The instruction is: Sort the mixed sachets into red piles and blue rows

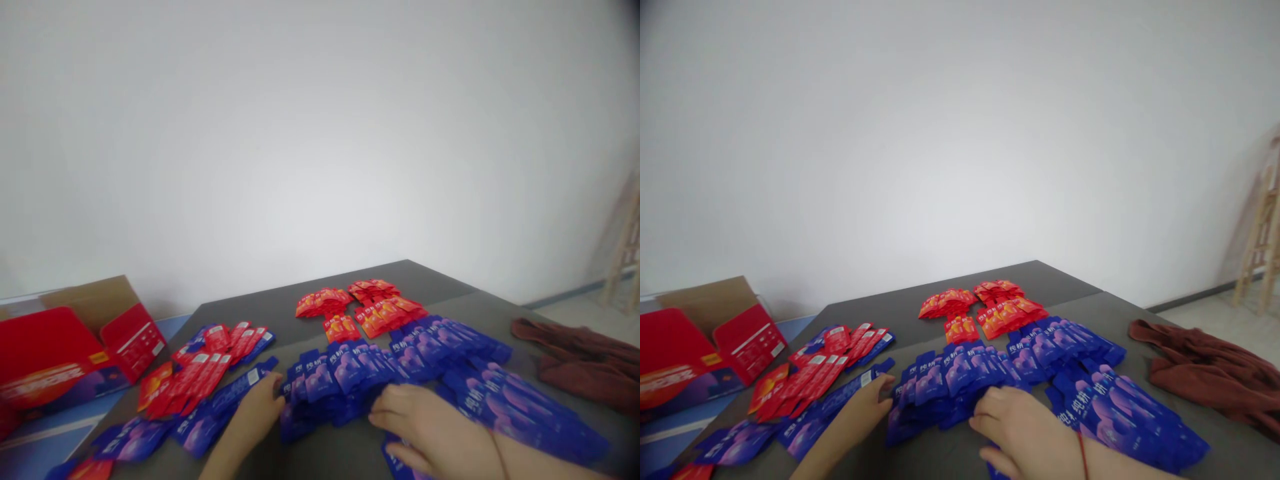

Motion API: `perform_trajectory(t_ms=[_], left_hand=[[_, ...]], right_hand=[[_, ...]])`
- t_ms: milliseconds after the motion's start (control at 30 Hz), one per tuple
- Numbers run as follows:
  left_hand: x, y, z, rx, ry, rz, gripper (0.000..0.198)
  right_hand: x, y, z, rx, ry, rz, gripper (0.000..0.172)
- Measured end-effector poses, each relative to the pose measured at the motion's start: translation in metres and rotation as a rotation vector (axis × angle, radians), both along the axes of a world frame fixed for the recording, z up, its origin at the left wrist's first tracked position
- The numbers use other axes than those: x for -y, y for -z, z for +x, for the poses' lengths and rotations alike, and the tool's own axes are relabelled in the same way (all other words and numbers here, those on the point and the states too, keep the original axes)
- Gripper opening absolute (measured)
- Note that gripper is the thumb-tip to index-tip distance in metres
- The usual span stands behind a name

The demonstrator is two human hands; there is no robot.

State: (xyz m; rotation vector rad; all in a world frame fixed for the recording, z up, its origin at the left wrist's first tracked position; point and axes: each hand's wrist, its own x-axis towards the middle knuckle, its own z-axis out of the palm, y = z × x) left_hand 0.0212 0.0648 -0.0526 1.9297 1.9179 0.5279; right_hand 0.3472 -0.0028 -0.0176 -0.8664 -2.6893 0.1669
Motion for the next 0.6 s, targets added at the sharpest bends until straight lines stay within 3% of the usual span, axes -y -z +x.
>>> perform_trajectory(t_ms=[100,300,400,600], left_hand=[[-0.002,0.008,-0.002,0.078,-0.031,-0.037,0.05],[-0.008,0.017,0.003,0.229,-0.138,-0.114,0.065],[-0.012,0.017,0.0,0.287,-0.173,-0.149,0.07],[-0.022,0.025,-0.001,0.362,-0.231,-0.174,0.061]], right_hand=[[-0.029,-0.005,-0.036,-0.069,0.018,0.009,0.037],[-0.073,0.006,-0.099,0.019,0.075,0.059,0.056],[-0.082,0.007,-0.113,0.078,0.098,0.055,0.059],[-0.082,0.009,-0.124,0.197,0.126,0.044,0.044]])
